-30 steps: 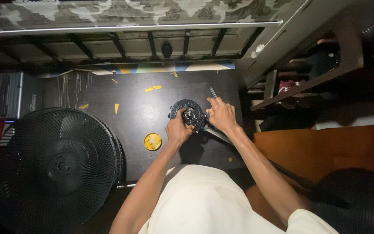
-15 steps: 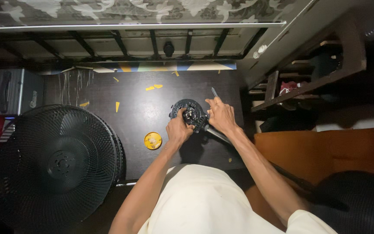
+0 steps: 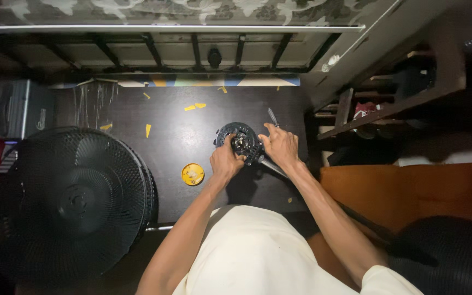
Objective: The person applies lubricant to the fan motor hub using a small brush, then reattaches the front fan cage and secures it with a screw. The person handles the fan motor hub, a small brush, a yellow lubricant container, and the fan cage.
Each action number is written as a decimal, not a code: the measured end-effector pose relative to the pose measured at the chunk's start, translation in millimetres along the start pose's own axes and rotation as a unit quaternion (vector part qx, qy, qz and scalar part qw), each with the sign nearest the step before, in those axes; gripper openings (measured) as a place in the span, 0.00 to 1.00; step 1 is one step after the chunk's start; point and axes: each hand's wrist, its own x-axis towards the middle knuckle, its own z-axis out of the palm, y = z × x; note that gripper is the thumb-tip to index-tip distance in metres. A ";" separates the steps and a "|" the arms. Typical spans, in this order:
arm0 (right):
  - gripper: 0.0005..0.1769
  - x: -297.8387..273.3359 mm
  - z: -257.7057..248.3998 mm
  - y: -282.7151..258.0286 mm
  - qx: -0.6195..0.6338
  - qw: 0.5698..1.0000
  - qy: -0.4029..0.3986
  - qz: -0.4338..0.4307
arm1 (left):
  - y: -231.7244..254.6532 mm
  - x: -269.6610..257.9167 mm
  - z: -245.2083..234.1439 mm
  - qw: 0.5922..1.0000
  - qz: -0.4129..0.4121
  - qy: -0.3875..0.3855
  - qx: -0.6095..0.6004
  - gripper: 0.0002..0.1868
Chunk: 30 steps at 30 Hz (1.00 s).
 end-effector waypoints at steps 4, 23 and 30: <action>0.25 -0.4 -0.5 -9.7 -0.030 0.999 -0.018 0.038 | -8.5 0.1 4.0 1.000 0.020 0.000 -0.014 0.44; 0.15 -37.1 60.0 -39.7 0.666 0.674 -0.084 0.309 | -193.7 -40.1 3.6 0.945 -0.151 0.251 -0.142 0.12; 0.13 -44.7 83.4 -46.5 0.725 0.609 -0.174 0.271 | -233.3 -51.2 12.5 0.929 -0.236 0.223 -0.176 0.06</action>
